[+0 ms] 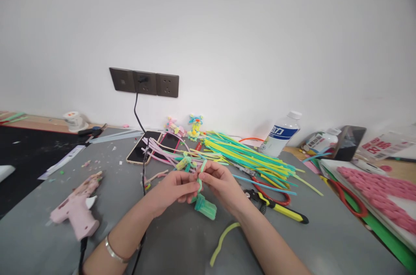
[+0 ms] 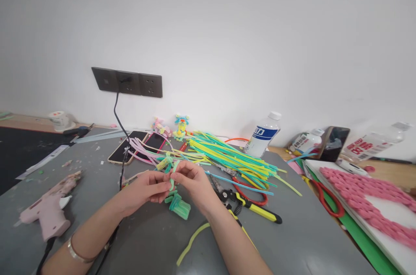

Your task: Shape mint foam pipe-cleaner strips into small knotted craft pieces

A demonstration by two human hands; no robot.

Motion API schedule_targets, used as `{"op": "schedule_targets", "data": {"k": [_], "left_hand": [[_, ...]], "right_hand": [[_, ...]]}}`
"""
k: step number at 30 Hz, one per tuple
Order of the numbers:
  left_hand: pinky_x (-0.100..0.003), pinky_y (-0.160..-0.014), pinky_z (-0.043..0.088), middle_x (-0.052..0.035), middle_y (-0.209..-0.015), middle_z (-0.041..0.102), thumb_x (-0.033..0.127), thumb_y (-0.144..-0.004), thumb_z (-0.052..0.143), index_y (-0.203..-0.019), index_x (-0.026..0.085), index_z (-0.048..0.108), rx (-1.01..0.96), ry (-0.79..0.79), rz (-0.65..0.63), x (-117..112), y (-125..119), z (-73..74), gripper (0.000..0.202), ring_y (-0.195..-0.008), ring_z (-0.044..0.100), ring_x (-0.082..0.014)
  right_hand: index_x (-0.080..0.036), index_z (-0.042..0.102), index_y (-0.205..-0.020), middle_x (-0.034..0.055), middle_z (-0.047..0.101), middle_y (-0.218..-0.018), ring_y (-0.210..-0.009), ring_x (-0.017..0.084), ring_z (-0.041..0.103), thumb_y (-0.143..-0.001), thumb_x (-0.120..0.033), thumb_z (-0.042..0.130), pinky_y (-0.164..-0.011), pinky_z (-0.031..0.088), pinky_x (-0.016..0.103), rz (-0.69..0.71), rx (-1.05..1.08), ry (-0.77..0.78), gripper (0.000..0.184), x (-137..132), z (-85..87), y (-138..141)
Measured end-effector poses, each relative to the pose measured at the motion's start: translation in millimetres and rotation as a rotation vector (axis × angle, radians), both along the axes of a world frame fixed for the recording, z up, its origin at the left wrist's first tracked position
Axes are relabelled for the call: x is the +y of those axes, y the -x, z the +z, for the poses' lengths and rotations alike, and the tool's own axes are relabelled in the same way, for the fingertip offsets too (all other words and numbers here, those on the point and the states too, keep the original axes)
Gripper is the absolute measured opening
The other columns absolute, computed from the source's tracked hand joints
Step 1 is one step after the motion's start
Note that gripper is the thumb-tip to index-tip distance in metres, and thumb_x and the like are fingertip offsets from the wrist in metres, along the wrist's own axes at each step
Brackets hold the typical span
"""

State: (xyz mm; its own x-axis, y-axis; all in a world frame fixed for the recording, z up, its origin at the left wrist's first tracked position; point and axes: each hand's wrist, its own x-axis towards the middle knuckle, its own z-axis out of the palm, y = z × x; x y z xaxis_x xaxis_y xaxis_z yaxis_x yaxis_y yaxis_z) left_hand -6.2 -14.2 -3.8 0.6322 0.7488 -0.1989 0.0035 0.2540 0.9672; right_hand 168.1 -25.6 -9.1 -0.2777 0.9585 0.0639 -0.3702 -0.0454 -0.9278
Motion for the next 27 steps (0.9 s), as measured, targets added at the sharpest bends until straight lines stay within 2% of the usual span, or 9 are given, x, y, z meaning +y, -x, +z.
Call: {"op": "schedule_targets", "data": {"k": [5, 10, 14, 21, 27], "left_hand": [[-0.022, -0.049, 0.023, -0.0036, -0.074, 0.061, 0.052, -0.077, 0.073, -0.087, 0.012, 0.073, -0.049, 0.124, -0.047, -1.9, -0.5, 2.3, 0.042, -0.055, 0.045, -0.0071], [-0.021, -0.048, 0.022, -0.0002, -0.066, 0.055, 0.053, -0.08, 0.069, -0.077, 0.012, 0.068, -0.106, 0.188, -0.044, -4.7, -2.5, 5.2, 0.041, -0.052, 0.042, -0.0064], [-0.021, -0.048, 0.022, 0.0014, -0.061, 0.052, 0.058, -0.078, 0.068, -0.073, 0.013, 0.063, -0.088, 0.214, 0.023, -5.5, -4.7, 7.5, 0.045, -0.052, 0.041, -0.0068], [-0.021, -0.048, 0.022, 0.0012, -0.062, 0.05, 0.061, -0.078, 0.064, -0.074, 0.013, 0.063, -0.026, 0.104, 0.077, -5.3, -7.2, 7.1, 0.048, -0.052, 0.039, -0.0073], [-0.023, -0.048, 0.025, -0.0014, -0.066, 0.055, 0.063, -0.081, 0.06, -0.074, 0.014, 0.065, 0.025, -0.113, 0.164, -1.1, -8.8, -0.1, 0.05, -0.054, 0.042, -0.0095]], "right_hand": [[-0.018, 0.065, -0.076, -0.0002, 0.067, -0.072, -0.052, 0.01, 0.053, -0.076, -0.035, 0.08, -0.052, 0.044, 0.024, 0.035, 0.036, 0.013, 0.022, 0.3, -1.1, -0.3], [-0.02, 0.066, -0.073, 0.0012, 0.067, -0.076, -0.065, 0.013, 0.058, -0.071, -0.034, 0.084, -0.063, 0.048, 0.026, -0.014, 0.085, 0.005, 0.023, 1.3, 1.0, 0.5], [-0.021, 0.067, -0.075, 0.0015, 0.067, -0.082, -0.073, 0.014, 0.058, -0.071, -0.033, 0.084, -0.071, 0.047, 0.026, -0.049, 0.115, -0.026, 0.021, 2.1, 1.5, 2.5], [-0.021, 0.067, -0.083, 0.0013, 0.062, -0.088, -0.067, 0.013, 0.054, -0.075, -0.037, 0.08, -0.066, 0.046, 0.027, -0.081, 0.047, -0.042, 0.023, 5.0, -5.9, 0.8], [-0.019, 0.063, -0.075, -0.0001, 0.054, -0.078, -0.066, 0.014, 0.055, -0.08, -0.036, 0.076, -0.064, 0.045, 0.028, -0.063, -0.078, -0.24, 0.022, 6.1, -5.5, 1.1]]}}
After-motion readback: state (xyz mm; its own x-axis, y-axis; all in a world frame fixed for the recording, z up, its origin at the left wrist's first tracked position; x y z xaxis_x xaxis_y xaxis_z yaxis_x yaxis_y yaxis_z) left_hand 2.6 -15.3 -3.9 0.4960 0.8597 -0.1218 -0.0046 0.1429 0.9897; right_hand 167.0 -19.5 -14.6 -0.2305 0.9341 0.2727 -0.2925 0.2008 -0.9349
